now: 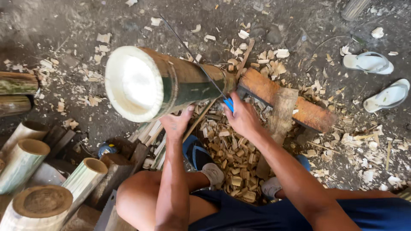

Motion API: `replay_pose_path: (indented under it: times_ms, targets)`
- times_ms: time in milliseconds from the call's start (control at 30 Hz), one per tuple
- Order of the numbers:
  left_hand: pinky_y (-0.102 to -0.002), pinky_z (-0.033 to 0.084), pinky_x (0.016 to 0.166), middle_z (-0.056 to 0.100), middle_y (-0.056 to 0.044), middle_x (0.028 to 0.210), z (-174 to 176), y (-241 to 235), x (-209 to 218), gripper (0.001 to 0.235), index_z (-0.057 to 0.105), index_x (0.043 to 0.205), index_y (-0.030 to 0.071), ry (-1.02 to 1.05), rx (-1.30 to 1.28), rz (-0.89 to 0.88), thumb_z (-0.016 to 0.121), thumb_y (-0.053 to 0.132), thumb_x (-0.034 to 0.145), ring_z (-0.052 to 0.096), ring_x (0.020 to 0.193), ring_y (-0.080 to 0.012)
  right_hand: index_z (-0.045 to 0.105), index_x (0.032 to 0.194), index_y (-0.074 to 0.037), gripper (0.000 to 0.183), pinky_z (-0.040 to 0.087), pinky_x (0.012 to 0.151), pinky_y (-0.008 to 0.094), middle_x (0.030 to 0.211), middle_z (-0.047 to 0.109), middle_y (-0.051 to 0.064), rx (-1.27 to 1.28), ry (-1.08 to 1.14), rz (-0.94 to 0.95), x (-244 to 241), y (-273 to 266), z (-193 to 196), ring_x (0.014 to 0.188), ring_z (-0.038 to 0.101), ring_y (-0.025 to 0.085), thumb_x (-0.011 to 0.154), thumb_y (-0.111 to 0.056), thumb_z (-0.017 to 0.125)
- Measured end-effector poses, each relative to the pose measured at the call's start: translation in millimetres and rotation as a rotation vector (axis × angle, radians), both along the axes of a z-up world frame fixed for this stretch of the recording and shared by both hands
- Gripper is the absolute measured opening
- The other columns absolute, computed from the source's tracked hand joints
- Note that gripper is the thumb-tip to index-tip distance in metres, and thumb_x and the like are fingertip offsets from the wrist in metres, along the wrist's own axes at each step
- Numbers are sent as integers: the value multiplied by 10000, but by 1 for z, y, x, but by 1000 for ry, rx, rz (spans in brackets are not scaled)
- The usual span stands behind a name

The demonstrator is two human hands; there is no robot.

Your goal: The person splits bamboo staves using a knife and a wooden mallet. They position the knife against a bamboo piece and strike the knife with the mallet to split the material into thin strips.

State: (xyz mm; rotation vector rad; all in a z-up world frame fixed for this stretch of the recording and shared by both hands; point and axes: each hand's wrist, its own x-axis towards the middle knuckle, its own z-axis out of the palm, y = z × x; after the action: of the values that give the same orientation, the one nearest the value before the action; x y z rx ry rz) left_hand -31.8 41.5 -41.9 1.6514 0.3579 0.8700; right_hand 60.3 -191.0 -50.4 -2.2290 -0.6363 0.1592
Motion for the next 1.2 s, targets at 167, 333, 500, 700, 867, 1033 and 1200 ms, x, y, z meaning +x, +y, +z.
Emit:
replay_pose_path:
  times_ms: [167,333,500,700,867,1033,1200]
  targets:
    - [-486,423,1202,565,-307,1418,12,-10,1,982,459,1429,-153,70,-52,-10,827,513,808,560,1333,-374,488,1282,-86,303,434,361,277,833,700,215,-234,442,-226,17,-16,-2,503,583,177,997,-166,555]
    - [-535,159,1291,163,-379,1607,11,-30,15,1267,18,1555,-161,-107,42,338,902,405,844,252,1514,-429,361,1440,-164,444,410,333,283,818,703,120,-214,623,-176,6,-6,45,451,515,162,1012,-187,472]
    - [-544,221,1291,224,-346,1595,4,-7,4,1274,46,1565,-123,-149,-15,292,894,436,795,303,1500,-403,480,1296,-26,324,415,295,261,797,672,155,-201,58,209,-22,17,69,402,504,117,1008,-171,520]
    - [-502,230,1280,297,-319,1579,-10,-2,1,1206,113,1560,-131,-157,14,327,909,369,804,354,1463,-386,497,1351,-72,308,392,379,317,784,691,182,-411,390,-91,27,4,44,481,556,164,1048,-116,525]
    - [-475,258,1314,382,-310,1535,-16,3,5,1091,216,1531,-135,-47,-51,297,907,365,850,423,1425,-348,425,1380,-47,417,485,369,303,858,704,183,-259,295,-88,15,-1,-48,509,595,166,988,-85,560]
    - [-479,242,1271,293,-313,1579,-1,9,6,1166,121,1565,-108,-190,-41,235,899,377,844,362,1447,-345,268,1425,-44,636,507,407,312,1014,692,96,-281,464,-256,33,-31,-97,563,678,199,867,31,564]
    - [-484,288,1290,247,-311,1593,15,13,9,1403,55,1584,-42,-150,11,-3,926,592,685,350,1489,-370,313,1446,-57,548,489,375,300,892,673,150,-256,516,-276,21,-42,-73,528,635,190,945,-50,534]
